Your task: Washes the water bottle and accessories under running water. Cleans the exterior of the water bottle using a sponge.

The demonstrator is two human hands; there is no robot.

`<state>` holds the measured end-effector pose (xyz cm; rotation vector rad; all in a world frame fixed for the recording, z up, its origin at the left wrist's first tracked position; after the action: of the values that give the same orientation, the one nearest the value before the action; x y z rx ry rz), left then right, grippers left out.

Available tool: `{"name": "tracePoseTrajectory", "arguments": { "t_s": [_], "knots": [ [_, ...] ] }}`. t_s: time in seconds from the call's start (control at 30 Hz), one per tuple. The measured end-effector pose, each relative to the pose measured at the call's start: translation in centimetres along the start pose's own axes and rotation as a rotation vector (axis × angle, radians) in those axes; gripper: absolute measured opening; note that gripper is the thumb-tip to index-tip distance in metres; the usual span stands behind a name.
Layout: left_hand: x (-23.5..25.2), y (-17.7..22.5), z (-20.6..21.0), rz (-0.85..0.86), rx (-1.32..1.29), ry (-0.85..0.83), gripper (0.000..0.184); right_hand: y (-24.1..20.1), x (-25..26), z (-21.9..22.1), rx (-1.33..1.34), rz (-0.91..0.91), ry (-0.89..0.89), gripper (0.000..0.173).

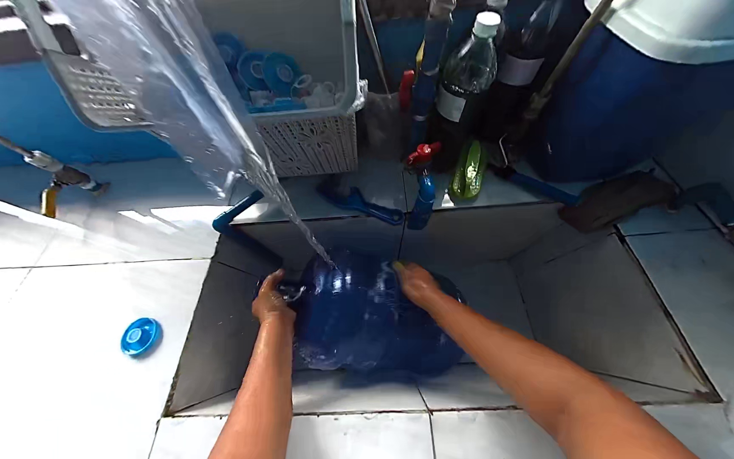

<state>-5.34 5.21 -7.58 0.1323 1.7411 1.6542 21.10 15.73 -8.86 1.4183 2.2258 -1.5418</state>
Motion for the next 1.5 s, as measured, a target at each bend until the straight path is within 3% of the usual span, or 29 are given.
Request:
{"name": "tracePoseTrajectory", "arguments": {
  "t_s": [0.07,0.13,0.2,0.27,0.3,0.33,0.4,0.43,0.5,0.53,0.57,0.63,0.7,0.77,0.8,0.87,0.93,1.0,1.03,1.1,1.13,1.2,1.27,1.3,1.33,1.37,1.4,1.47,1.5],
  "knots": [
    [-1.1,0.0,1.7,0.115,-0.103,-0.299,0.015,-3.8,0.4,-1.4,0.037,-0.102,0.075,0.039],
    [-0.6,-1.0,1.0,0.11,-0.177,-0.507,0.018,0.9,1.4,-2.1,-0.014,-0.072,0.103,0.037],
    [0.7,-0.8,-0.5,0.017,-0.12,-0.287,0.02,7.8,1.2,-2.1,-0.122,0.119,0.01,0.044],
    [1.0,-0.2,-0.7,-0.02,-0.105,-0.061,0.033,8.0,-0.1,-1.5,-0.078,0.255,-0.037,0.049],
    [0.4,0.2,-0.2,0.024,-0.096,-0.072,0.025,6.6,-1.2,-0.3,-0.041,0.219,0.021,0.049],
    [0.1,0.7,0.6,0.1,-0.108,-0.174,0.013,4.2,-2.2,0.9,-0.031,0.09,0.142,0.047],
    [0.4,0.6,0.9,0.202,-0.199,-0.461,0.019,-0.6,-4.0,4.3,-0.082,-0.281,0.445,0.042],
    [0.5,0.0,0.7,0.195,-0.226,-0.477,0.019,-2.5,-4.6,6.4,-0.129,-0.51,0.516,0.04],
    [-0.1,-0.7,1.0,0.092,-0.233,-0.297,0.008,-6.8,-5.0,8.8,-0.315,-0.869,0.351,0.033],
    [-0.7,-0.7,1.4,0.065,-0.212,-0.279,0.005,-9.3,-4.7,8.5,-0.498,-0.905,0.218,0.03],
    [-1.5,-0.6,1.7,0.091,-0.204,-0.342,0.007,-11.9,-4.1,7.1,-0.608,-0.795,0.04,0.03],
    [-2.1,-0.6,1.7,0.172,-0.216,-0.544,0.02,-14.4,-0.7,2.0,-0.488,-0.427,-0.217,0.031],
    [-1.0,-0.9,1.3,0.171,-0.232,-0.618,0.032,-9.3,3.3,-1.9,-0.214,-0.283,-0.068,0.028],
    [0.7,-0.9,-0.4,0.084,-0.152,-0.359,0.02,0.6,4.1,-1.3,-0.075,-0.081,0.047,0.035],
    [1.6,-0.5,-1.2,0.009,-0.123,-0.149,0.03,4.7,3.2,-0.9,-0.073,0.086,0.015,0.04],
    [1.8,0.6,-1.1,-0.043,-0.077,0.055,0.038,7.3,1.3,-0.8,-0.073,0.259,-0.04,0.047],
    [0.2,1.6,-0.1,0.083,-0.083,-0.1,0.026,4.6,-1.1,1.0,-0.007,0.141,0.079,0.047],
    [0.3,1.0,0.0,0.202,-0.2,-0.408,0.024,-0.3,-3.2,4.1,-0.057,-0.271,0.408,0.04],
    [0.4,0.2,-0.2,0.186,-0.24,-0.421,0.021,-2.6,-3.7,6.2,-0.119,-0.52,0.494,0.038],
    [-0.4,-0.4,-0.1,0.06,-0.262,-0.221,0.014,-7.8,-4.0,8.2,-0.336,-0.827,0.313,0.037],
    [-1.1,-0.4,0.4,0.039,-0.232,-0.195,0.009,-10.5,-3.6,7.5,-0.464,-0.817,0.186,0.032],
    [-2.3,-0.3,0.8,0.131,-0.218,-0.418,0.018,-14.0,-0.9,2.9,-0.422,-0.507,-0.126,0.028],
    [-1.6,-0.5,0.8,0.179,-0.229,-0.62,0.036,-10.7,3.8,-1.9,-0.172,-0.257,-0.128,0.03],
    [-0.8,-0.7,0.2,0.164,-0.216,-0.592,0.034,-6.5,5.1,-2.4,-0.094,-0.186,-0.068,0.033],
    [0.1,-0.7,-0.6,0.132,-0.184,-0.455,0.025,-1.8,5.2,-2.1,-0.102,-0.087,-0.036,0.037],
    [1.1,-0.5,-1.4,0.071,-0.162,-0.23,0.022,2.7,4.7,-1.4,-0.095,0.051,-0.031,0.042],
    [1.8,0.0,-1.9,-0.003,-0.149,-0.04,0.033,5.6,3.8,-0.9,-0.088,0.158,-0.033,0.046],
    [0.8,1.0,-1.3,-0.009,-0.105,0.03,0.034,5.9,1.4,-0.2,-0.043,0.237,-0.002,0.049],
    [-0.4,1.5,-0.7,0.068,-0.117,-0.096,0.03,4.3,0.0,0.4,-0.01,0.171,0.077,0.048]
  ]
}}
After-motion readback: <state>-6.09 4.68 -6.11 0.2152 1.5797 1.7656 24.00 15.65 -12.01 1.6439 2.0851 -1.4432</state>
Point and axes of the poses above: each hand's wrist, its own x-axis towards the middle knuckle, its own z-axis out of the palm, y = z × x, the point moved 3 cm from there along x, towards the middle knuckle, and after that the axes turned 13 degrees about -y, right-handed, at the moved point
